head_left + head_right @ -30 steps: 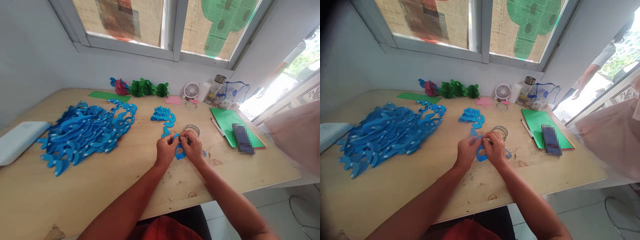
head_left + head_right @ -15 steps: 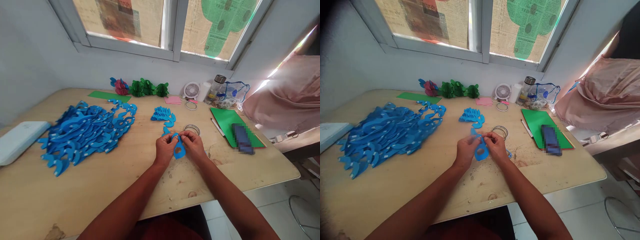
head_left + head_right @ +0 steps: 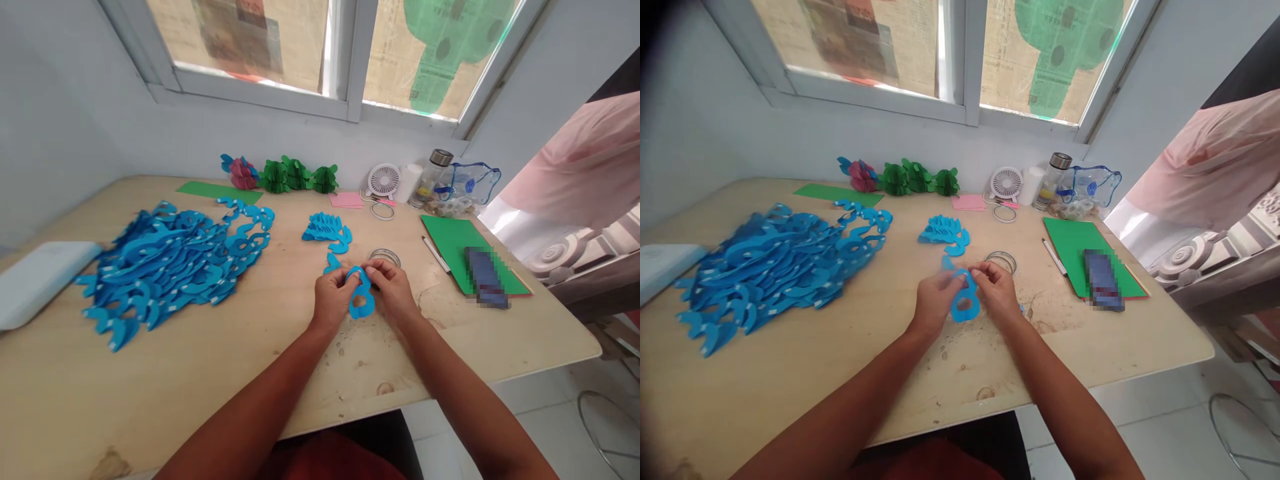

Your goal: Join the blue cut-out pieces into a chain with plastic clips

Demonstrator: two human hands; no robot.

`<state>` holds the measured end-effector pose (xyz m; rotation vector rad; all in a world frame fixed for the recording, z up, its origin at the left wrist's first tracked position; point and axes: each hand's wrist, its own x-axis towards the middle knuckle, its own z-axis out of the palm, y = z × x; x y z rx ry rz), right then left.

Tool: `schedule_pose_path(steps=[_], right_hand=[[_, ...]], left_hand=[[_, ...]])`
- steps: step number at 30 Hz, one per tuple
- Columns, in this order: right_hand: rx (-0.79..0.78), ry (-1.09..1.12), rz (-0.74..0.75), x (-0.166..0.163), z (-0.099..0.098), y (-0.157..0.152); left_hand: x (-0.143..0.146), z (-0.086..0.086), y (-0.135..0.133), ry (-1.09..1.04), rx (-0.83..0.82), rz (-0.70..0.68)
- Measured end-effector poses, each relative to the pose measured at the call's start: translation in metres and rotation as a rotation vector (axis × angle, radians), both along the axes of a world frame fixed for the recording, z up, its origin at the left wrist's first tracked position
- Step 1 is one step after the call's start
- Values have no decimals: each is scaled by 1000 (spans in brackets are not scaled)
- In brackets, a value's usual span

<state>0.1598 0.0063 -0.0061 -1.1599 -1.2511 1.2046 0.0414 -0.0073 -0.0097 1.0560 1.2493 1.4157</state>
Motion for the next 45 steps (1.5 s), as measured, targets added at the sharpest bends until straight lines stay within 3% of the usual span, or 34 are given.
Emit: schedule_pose_path(steps=[6, 14, 19, 22, 25, 31, 45], right_hand=[[115, -150, -23, 0, -5, 2], [208, -285, -50, 5, -4, 3], [301, -346, -280, 26, 3, 11], [336, -553, -393, 43, 8, 17], [331, -794, -321, 53, 9, 20], [365, -1101, -24, 45, 0, 17], [427, -1293, 19, 35, -5, 16]], left_hand=[[1, -3, 0, 58, 19, -47], [3, -7, 2, -40, -23, -74], [-1, -10, 6, -71, -72, -1], [-2, -11, 9, -111, -89, 32], [-3, -12, 9, -128, -90, 35], [-2, -9, 8, -161, -112, 37], [0, -3, 5, -190, -134, 30]])
